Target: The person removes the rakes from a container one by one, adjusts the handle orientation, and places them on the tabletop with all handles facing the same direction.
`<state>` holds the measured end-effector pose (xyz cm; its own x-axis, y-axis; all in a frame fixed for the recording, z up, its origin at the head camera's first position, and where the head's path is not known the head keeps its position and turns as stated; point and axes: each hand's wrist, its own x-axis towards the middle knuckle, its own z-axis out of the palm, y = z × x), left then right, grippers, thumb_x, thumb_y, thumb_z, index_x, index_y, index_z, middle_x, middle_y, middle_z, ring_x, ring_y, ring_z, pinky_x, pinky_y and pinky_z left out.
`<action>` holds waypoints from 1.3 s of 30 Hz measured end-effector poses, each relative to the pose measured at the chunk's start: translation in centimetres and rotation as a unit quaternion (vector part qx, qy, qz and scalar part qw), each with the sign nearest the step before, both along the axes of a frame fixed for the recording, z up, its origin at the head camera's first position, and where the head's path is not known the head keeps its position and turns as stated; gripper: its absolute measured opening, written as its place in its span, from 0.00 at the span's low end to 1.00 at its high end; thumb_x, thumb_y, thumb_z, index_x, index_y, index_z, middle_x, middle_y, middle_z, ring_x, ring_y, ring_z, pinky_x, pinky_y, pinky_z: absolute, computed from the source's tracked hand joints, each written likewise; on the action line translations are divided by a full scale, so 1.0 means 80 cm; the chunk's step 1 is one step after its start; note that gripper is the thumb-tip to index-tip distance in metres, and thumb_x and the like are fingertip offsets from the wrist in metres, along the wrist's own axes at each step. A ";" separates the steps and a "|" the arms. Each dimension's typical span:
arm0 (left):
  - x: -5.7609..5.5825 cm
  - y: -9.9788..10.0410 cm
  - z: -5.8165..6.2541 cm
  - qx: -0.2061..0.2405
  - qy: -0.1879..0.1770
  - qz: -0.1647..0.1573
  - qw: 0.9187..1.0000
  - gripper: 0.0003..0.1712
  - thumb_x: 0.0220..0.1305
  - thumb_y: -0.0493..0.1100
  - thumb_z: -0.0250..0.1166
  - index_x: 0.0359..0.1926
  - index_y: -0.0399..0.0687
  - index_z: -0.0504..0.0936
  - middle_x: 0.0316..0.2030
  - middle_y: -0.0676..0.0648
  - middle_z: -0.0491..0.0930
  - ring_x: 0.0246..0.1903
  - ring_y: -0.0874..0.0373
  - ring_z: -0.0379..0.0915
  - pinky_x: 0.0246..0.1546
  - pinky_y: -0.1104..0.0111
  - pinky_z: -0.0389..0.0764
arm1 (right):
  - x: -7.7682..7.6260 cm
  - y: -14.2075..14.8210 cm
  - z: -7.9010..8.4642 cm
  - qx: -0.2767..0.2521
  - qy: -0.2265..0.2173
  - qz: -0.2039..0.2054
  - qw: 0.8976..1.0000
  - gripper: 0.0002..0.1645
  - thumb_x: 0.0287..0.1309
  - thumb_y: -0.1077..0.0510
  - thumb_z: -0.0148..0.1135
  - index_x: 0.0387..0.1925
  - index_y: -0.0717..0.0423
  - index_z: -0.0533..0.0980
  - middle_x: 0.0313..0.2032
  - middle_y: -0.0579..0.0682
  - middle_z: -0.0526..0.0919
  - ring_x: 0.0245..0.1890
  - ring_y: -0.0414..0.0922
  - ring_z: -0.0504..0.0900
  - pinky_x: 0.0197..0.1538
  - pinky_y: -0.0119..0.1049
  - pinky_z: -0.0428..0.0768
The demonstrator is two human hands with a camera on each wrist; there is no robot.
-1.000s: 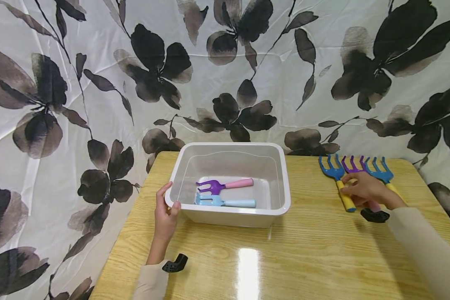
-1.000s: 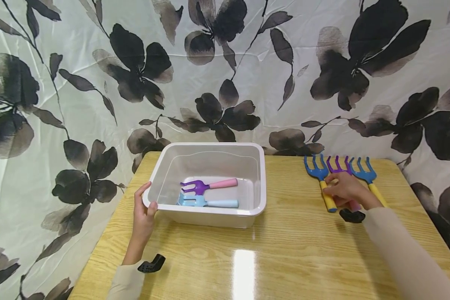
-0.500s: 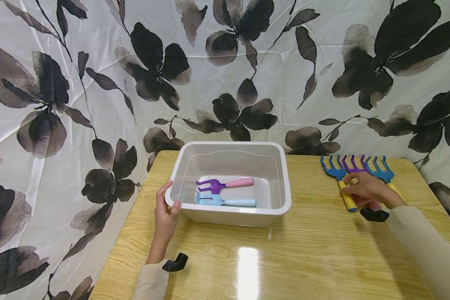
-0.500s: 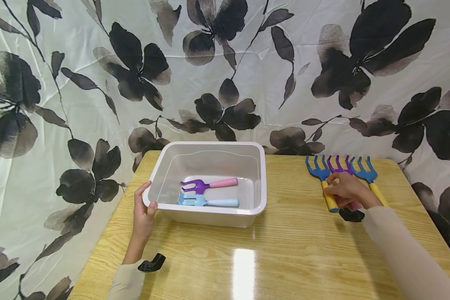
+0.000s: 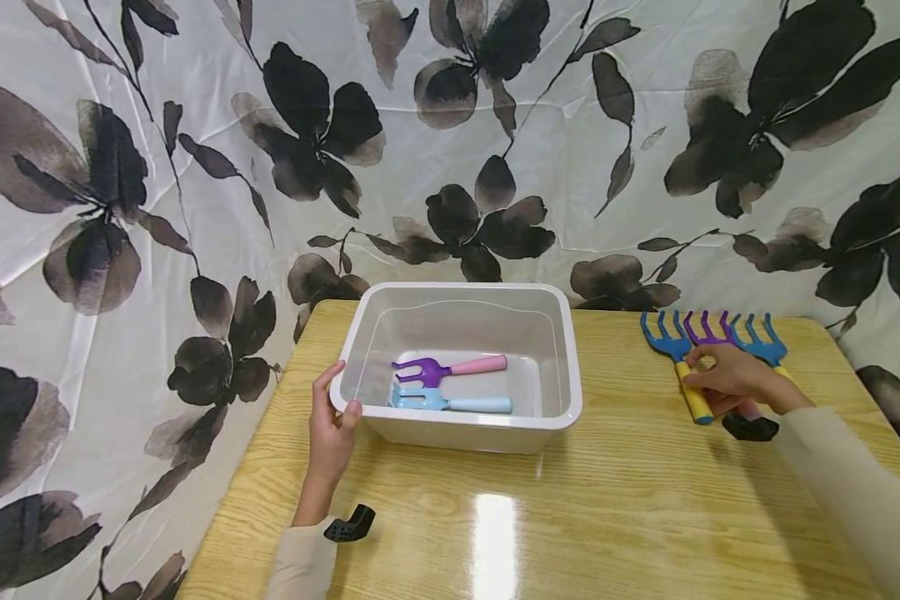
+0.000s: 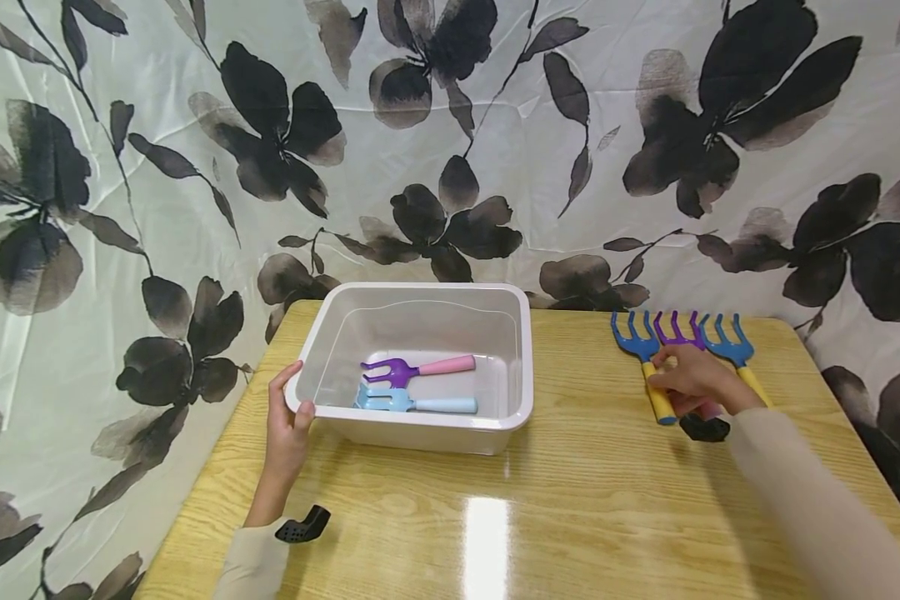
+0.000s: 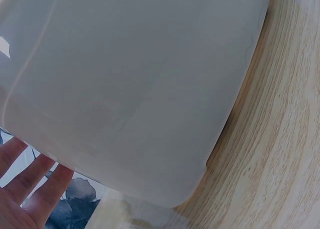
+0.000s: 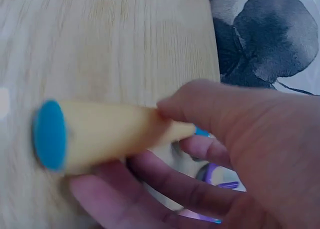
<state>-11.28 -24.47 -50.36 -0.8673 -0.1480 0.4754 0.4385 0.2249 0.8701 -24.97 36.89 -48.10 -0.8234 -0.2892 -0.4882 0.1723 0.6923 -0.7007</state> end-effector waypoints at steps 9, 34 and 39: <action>0.002 0.000 0.001 -0.002 -0.018 0.006 1.000 0.37 0.66 0.34 0.58 0.75 0.48 0.61 0.68 0.35 0.68 0.57 0.44 0.72 0.49 0.73 0.80 | -0.025 -0.005 0.071 0.096 0.020 0.080 0.992 0.41 0.67 0.46 0.66 0.64 0.69 0.58 0.40 0.65 0.74 0.31 0.53 0.85 0.32 0.50 0.87; -0.001 0.011 0.003 0.013 -0.014 0.012 1.000 0.37 0.66 0.32 0.58 0.75 0.46 0.62 0.66 0.32 0.70 0.56 0.42 0.73 0.47 0.71 0.82 | -0.082 -0.124 0.277 0.137 0.097 0.315 0.934 0.50 0.63 0.47 0.71 0.75 0.58 0.55 0.59 0.65 0.77 0.54 0.61 0.82 0.51 0.58 0.83; -0.005 0.016 -0.001 0.017 -0.008 0.014 1.000 0.36 0.67 0.33 0.58 0.75 0.45 0.61 0.65 0.31 0.70 0.55 0.49 0.75 0.47 0.71 0.82 | -0.085 -0.167 0.304 0.140 0.120 0.346 0.920 0.52 0.60 0.45 0.73 0.76 0.54 0.56 0.62 0.66 0.74 0.52 0.56 0.83 0.50 0.51 0.85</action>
